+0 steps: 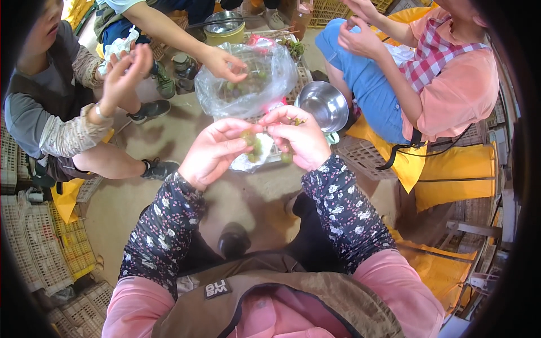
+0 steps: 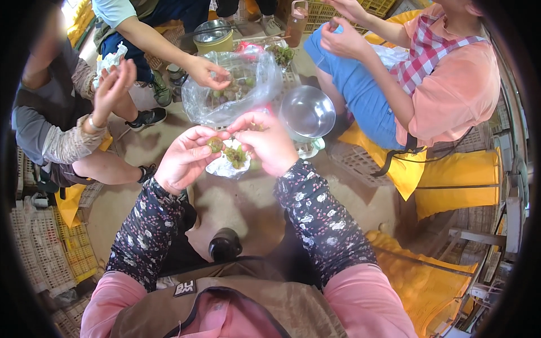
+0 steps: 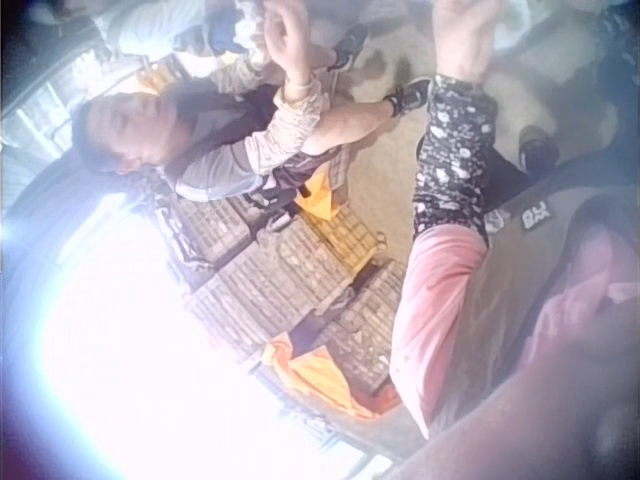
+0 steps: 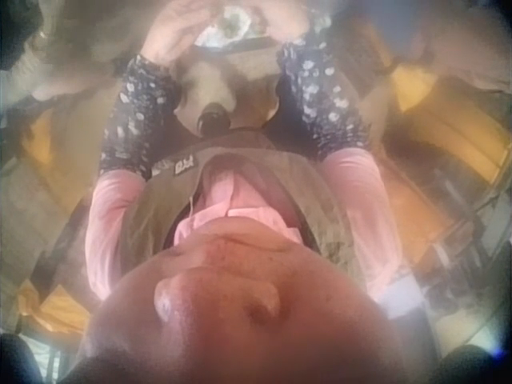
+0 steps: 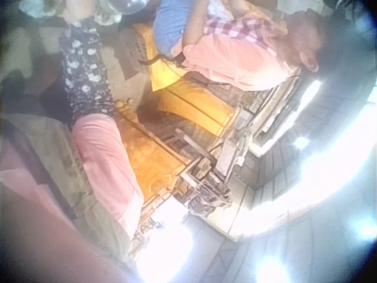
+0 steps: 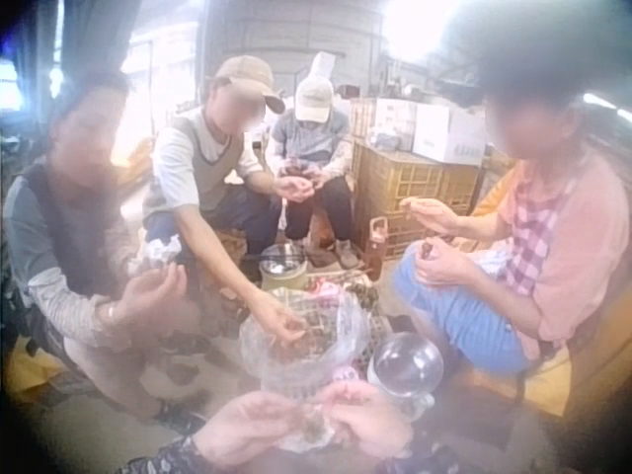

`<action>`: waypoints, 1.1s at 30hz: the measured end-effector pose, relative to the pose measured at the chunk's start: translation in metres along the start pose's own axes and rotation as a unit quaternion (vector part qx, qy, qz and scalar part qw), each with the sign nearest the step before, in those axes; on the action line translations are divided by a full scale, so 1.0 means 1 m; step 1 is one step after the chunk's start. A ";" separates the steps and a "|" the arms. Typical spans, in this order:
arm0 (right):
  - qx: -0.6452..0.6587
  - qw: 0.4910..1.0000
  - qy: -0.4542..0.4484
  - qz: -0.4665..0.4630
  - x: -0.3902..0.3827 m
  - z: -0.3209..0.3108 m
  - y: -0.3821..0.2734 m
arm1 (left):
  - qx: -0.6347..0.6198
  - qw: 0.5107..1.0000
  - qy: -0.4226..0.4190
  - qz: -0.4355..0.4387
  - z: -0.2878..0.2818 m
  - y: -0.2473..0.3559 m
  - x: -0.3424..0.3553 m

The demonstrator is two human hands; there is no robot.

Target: The person picks individual green grapes from a cluster, removing stems and placing the fruit onto a tray while others sit nearby doing the same.

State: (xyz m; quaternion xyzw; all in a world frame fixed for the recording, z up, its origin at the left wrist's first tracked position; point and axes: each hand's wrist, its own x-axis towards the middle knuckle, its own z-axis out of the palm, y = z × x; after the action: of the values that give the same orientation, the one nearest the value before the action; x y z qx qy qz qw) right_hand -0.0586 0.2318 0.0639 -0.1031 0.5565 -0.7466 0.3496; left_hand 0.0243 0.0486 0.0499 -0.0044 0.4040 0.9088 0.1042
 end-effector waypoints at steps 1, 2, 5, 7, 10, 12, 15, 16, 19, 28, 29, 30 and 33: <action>0.001 1.000 0.001 0.001 0.000 0.000 0.001 | -0.001 1.000 0.000 -0.002 0.000 -0.001 0.000; -0.031 0.999 0.014 -0.013 -0.001 0.001 0.001 | -0.002 1.000 0.004 0.000 0.001 -0.001 0.000; -0.071 0.997 0.021 -0.035 0.000 0.003 0.001 | -0.005 1.000 0.013 0.010 -0.001 -0.001 -0.001; -0.082 0.995 0.019 -0.044 0.000 0.003 0.000 | -0.009 1.000 0.015 0.019 -0.001 -0.001 0.000; -0.114 0.991 -0.009 -0.067 0.001 0.003 0.001 | -0.005 0.999 0.041 0.021 0.001 0.000 0.001; -0.195 0.963 -0.048 -0.181 0.004 0.006 0.005 | -0.020 0.998 0.047 0.022 -0.002 0.000 0.002; -0.168 0.975 -0.062 -0.129 -0.002 0.014 -0.001 | -0.008 0.998 0.059 0.031 -0.002 -0.001 0.002; -0.169 0.975 -0.063 -0.130 -0.002 0.013 0.000 | -0.008 0.998 0.058 0.032 0.000 -0.001 0.002; -0.194 0.965 -0.061 -0.165 0.002 0.010 0.006 | 0.005 0.998 0.054 0.022 0.004 0.000 0.001; -0.171 0.973 -0.019 -0.152 0.004 0.007 0.009 | 0.063 0.989 0.137 -0.011 0.002 0.002 -0.002; -0.162 0.976 -0.012 -0.144 0.005 0.007 0.011 | 0.075 0.985 0.152 -0.014 0.000 0.002 -0.002; -0.154 0.978 -0.005 -0.137 0.006 0.006 0.012 | 0.087 0.982 0.167 -0.017 -0.001 0.002 -0.002; -0.190 0.974 0.010 -0.125 0.005 0.003 0.012 | 0.087 0.980 0.179 -0.018 0.000 0.003 -0.003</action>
State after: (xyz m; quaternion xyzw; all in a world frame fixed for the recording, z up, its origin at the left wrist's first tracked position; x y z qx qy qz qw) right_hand -0.0556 0.2246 0.0534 -0.2287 0.6746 -0.6658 0.2219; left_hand 0.0268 0.0463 0.0524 -0.1653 0.4932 0.8528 0.0464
